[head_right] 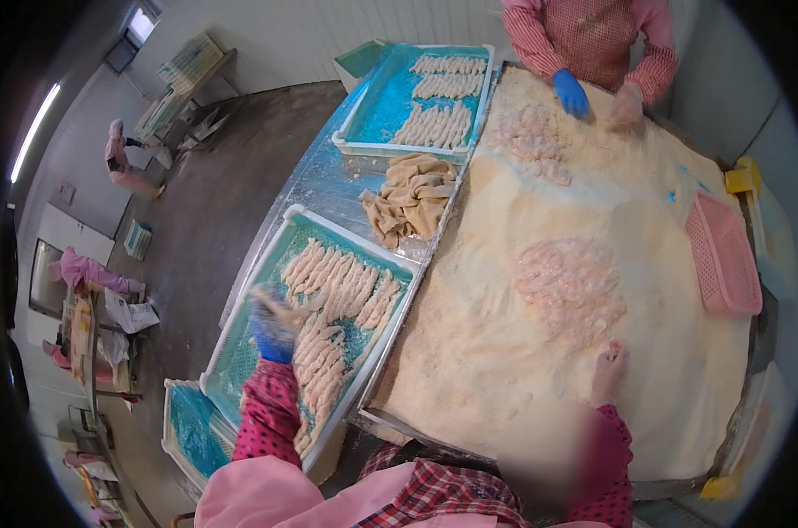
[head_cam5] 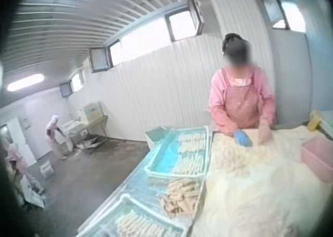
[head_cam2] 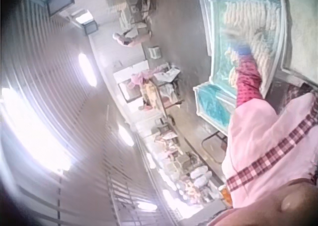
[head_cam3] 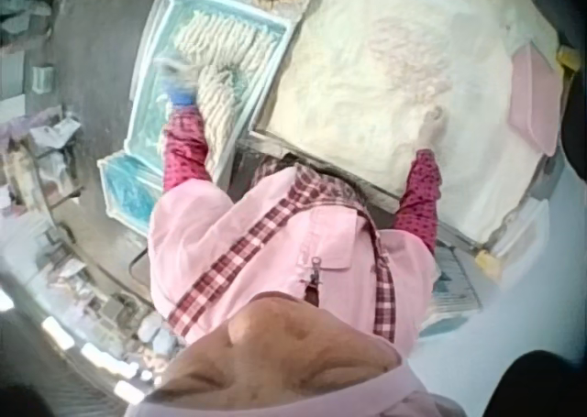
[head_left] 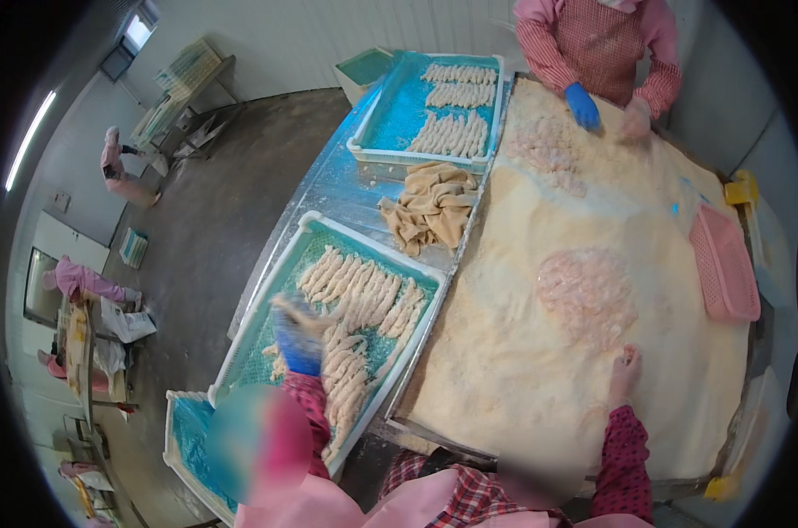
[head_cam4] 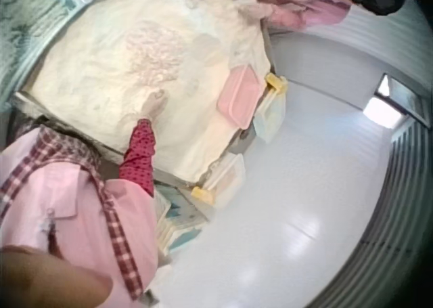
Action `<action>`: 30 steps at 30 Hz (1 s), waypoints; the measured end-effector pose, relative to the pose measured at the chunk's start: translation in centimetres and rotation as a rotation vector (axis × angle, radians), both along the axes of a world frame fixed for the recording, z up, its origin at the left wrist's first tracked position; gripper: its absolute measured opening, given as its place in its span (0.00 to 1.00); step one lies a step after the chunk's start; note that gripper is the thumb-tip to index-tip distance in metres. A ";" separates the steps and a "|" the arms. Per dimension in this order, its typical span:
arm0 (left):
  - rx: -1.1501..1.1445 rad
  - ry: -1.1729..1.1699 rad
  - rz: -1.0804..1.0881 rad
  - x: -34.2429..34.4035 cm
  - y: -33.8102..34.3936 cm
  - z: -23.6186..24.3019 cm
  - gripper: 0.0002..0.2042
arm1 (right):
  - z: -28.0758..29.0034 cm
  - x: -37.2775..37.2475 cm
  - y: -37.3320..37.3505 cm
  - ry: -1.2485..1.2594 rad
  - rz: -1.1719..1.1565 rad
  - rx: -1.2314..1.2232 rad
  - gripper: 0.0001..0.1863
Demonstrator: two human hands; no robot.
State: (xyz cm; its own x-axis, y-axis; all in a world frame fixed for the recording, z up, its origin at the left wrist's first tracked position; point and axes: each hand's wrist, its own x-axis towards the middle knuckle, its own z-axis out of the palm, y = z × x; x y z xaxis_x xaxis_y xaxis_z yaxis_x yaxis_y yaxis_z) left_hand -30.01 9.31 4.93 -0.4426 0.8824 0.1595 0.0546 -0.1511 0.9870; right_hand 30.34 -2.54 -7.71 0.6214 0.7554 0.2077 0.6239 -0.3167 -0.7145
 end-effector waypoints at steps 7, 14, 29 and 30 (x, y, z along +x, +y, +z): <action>-0.392 0.092 -0.061 -21.6 -1.0 -12.8 0.27 | 0.3 -0.1 0.6 0.104 -0.032 -0.012 0.13; -0.580 0.022 -0.361 -15.6 3.2 -9.7 0.25 | 3.2 0.4 0.0 0.153 -0.150 -0.117 0.10; -0.516 -0.005 -0.152 -20.7 -2.3 -14.0 0.20 | 10.7 -6.0 -7.3 0.445 0.263 -0.265 0.19; -0.323 0.049 -0.274 -15.5 -2.0 -11.6 0.20 | 9.5 -5.2 -8.7 0.145 0.471 -0.250 0.19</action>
